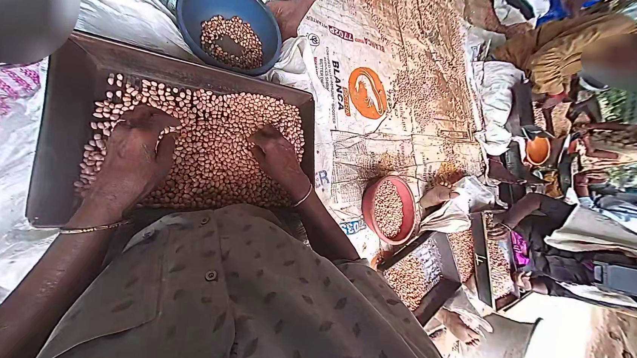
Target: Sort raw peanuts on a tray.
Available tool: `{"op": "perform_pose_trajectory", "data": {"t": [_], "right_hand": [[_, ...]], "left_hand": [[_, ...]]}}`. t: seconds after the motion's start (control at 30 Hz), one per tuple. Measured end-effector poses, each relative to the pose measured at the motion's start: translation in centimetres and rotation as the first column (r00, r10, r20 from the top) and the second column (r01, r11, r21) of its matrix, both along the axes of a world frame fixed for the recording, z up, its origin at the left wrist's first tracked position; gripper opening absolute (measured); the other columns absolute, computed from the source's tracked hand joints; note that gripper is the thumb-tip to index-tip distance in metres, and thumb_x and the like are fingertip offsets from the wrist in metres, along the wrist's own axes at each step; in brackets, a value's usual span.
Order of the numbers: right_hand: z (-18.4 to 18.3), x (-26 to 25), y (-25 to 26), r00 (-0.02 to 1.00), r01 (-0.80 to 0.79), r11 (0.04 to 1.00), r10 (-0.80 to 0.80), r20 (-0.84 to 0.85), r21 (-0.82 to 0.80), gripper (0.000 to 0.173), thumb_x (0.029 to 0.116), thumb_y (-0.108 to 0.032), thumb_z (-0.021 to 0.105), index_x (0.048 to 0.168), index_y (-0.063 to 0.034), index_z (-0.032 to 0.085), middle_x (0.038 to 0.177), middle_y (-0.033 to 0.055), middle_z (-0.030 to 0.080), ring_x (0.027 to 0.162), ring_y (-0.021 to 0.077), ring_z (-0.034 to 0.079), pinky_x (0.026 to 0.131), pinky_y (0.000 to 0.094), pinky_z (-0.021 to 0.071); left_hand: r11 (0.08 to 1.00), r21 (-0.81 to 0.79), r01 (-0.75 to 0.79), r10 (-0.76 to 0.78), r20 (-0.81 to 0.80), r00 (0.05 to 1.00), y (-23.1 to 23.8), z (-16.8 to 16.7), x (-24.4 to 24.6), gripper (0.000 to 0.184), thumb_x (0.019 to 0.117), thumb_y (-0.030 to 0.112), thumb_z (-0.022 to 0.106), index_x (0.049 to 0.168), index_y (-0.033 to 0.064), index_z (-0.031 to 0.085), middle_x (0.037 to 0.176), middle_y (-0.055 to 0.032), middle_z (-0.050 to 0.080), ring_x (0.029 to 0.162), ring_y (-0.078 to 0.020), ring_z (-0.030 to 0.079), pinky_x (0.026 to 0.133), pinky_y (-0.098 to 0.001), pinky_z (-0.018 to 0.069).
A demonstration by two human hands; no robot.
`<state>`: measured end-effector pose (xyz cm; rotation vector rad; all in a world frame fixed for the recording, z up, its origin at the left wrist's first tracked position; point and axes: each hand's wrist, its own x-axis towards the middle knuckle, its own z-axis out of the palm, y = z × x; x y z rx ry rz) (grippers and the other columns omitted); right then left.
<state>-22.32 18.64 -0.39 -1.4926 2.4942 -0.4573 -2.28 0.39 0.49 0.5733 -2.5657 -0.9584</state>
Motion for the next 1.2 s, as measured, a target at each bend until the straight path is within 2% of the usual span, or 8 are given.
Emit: {"op": "perform_pose_trajectory", "data": {"t": [0.37,0.57,0.7,0.8,0.9,1.03,1.13,1.2], "right_hand": [[-0.9,1.3,0.2,0.987,0.063,0.998,-0.063,-0.151,-0.002,0.021,0.0967,-0.013,0.064,0.111,-0.0006,0.073,0.123,0.0204,0.066,0.116,0.0362,0.066,0.086,0.0481,0.0588],[-1.7,1.5,0.4,0.980,0.062,0.997,-0.071,-0.184,-0.054,0.018,0.0952,-0.017,0.066,0.102,-0.0023,0.074,0.118,0.0191,0.068,0.111,0.0357,0.067,0.080,0.0490,0.0588],[-1.6,-1.0,1.7,0.960,0.267,0.871,-0.200,0.197,-0.413,0.013,0.0960,-0.011,0.067,0.099,-0.0013,0.076,0.105,0.0134,0.071,0.086,0.0210,0.069,0.073,0.0384,0.0581],[0.1,-2.5,2.7,0.666,0.620,0.608,-0.072,0.742,-0.497,0.016,0.1025,-0.006,0.052,0.102,0.0014,0.067,0.089,0.0073,0.069,0.061,0.0086,0.062,0.056,0.0235,0.0548],[1.0,-4.3,3.0,0.451,0.678,0.611,0.093,0.887,-0.409,0.024,0.1024,-0.007,0.037,0.115,-0.0031,0.057,0.104,0.0094,0.068,0.075,0.0171,0.070,0.069,0.0336,0.0619],[0.8,-6.2,0.5,0.747,0.427,0.812,-0.068,0.662,-0.398,0.018,0.1012,-0.006,0.054,0.108,0.0046,0.066,0.076,0.0037,0.060,0.058,0.0065,0.052,0.053,0.0230,0.0464],[1.4,-5.3,-1.2,0.961,0.205,0.977,-0.188,0.204,-0.065,0.023,0.1037,-0.016,0.055,0.109,-0.0050,0.074,0.096,0.0146,0.073,0.090,0.0299,0.070,0.079,0.0529,0.0547],[1.5,-4.0,-2.0,0.972,0.231,0.963,-0.234,0.000,0.135,0.026,0.1033,-0.017,0.054,0.121,-0.0118,0.073,0.107,0.0165,0.075,0.101,0.0376,0.072,0.083,0.0598,0.0546]], "left_hand": [[0.867,0.073,0.493,-0.494,-0.006,0.870,0.7,-2.2,-8.0,0.021,0.0964,0.001,0.059,0.112,0.0036,0.073,0.111,-0.0172,0.065,0.109,-0.0355,0.062,0.096,-0.0563,0.0501],[0.873,0.078,0.481,-0.482,-0.012,0.876,1.2,-4.8,-8.0,0.013,0.0932,0.000,0.066,0.104,0.0034,0.073,0.115,-0.0201,0.064,0.115,-0.0412,0.059,0.098,-0.0623,0.0458],[0.917,0.064,0.395,-0.397,0.025,0.918,0.7,-4.8,-7.7,0.012,0.0956,0.001,0.063,0.103,0.0020,0.073,0.113,-0.0210,0.064,0.111,-0.0422,0.060,0.094,-0.0634,0.0470],[0.950,0.071,0.305,-0.309,0.065,0.949,0.5,-4.5,-7.7,0.011,0.0974,0.001,0.061,0.101,-0.0029,0.070,0.116,-0.0254,0.062,0.111,-0.0467,0.060,0.095,-0.0667,0.0457],[0.956,0.049,0.289,-0.289,-0.001,0.957,0.9,-4.1,-8.4,0.016,0.0980,0.001,0.056,0.105,-0.0045,0.070,0.115,-0.0269,0.061,0.111,-0.0479,0.059,0.095,-0.0669,0.0450],[0.899,-0.009,0.439,-0.439,-0.044,0.898,2.4,-4.2,-9.8,0.028,0.0963,0.004,0.059,0.122,0.0043,0.071,0.127,-0.0223,0.061,0.121,-0.0439,0.056,0.100,-0.0634,0.0438],[0.884,-0.037,0.466,-0.467,-0.017,0.884,3.0,-5.1,-10.0,0.029,0.0957,0.005,0.061,0.123,0.0092,0.072,0.129,-0.0191,0.059,0.123,-0.0415,0.055,0.099,-0.0652,0.0428],[0.900,-0.042,0.434,-0.435,-0.002,0.901,2.7,-5.2,-9.6,0.026,0.0968,0.005,0.061,0.119,0.0081,0.073,0.131,-0.0206,0.058,0.124,-0.0434,0.054,0.100,-0.0655,0.0431]]}}
